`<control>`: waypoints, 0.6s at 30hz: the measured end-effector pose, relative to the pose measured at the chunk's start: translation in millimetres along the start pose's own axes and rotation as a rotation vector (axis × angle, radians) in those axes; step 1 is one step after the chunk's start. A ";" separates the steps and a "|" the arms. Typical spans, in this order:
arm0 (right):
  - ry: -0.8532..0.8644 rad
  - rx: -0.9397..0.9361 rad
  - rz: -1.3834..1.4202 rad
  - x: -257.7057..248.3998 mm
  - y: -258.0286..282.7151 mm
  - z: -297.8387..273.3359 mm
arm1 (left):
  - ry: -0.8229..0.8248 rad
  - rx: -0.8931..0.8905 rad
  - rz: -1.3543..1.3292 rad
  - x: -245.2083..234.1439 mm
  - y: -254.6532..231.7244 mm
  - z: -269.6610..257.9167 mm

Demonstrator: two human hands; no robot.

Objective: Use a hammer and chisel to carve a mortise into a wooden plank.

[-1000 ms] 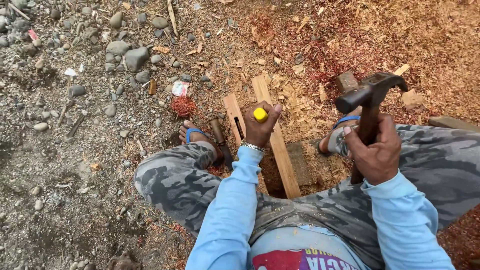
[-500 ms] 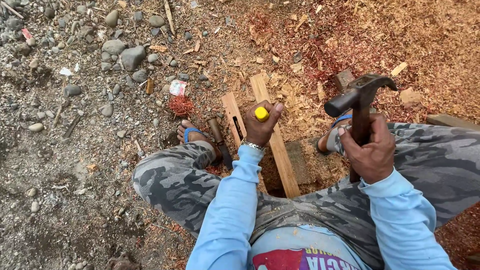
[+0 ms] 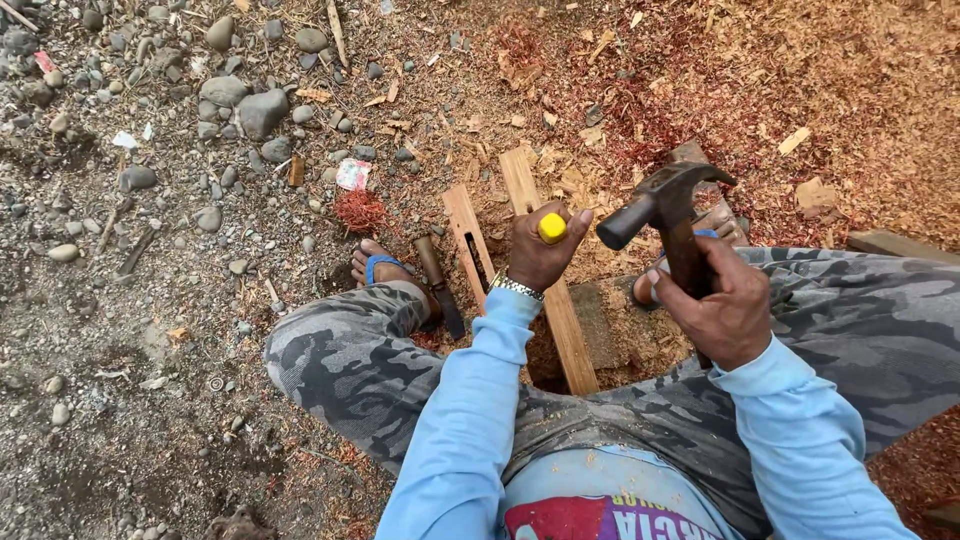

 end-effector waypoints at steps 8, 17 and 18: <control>0.006 -0.031 0.011 2.1 3.7 1.8 | 0.020 0.067 -0.018 1.4 1.6 -1.6; 0.047 0.008 0.002 2.1 14.9 9.5 | 0.000 0.036 -0.120 -5.9 19.9 -5.4; 0.065 0.034 0.019 2.4 17.6 10.9 | 0.001 0.027 -0.114 -4.8 23.4 -5.8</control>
Point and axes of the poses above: each hand's wrist, its own z-axis towards the middle knuckle, its own x-axis out of the palm, y = z × x, the point moved 8 cm from there along z, towards the middle knuckle, and after that the axes turned 10 degrees about -x, right-handed, at the moved point
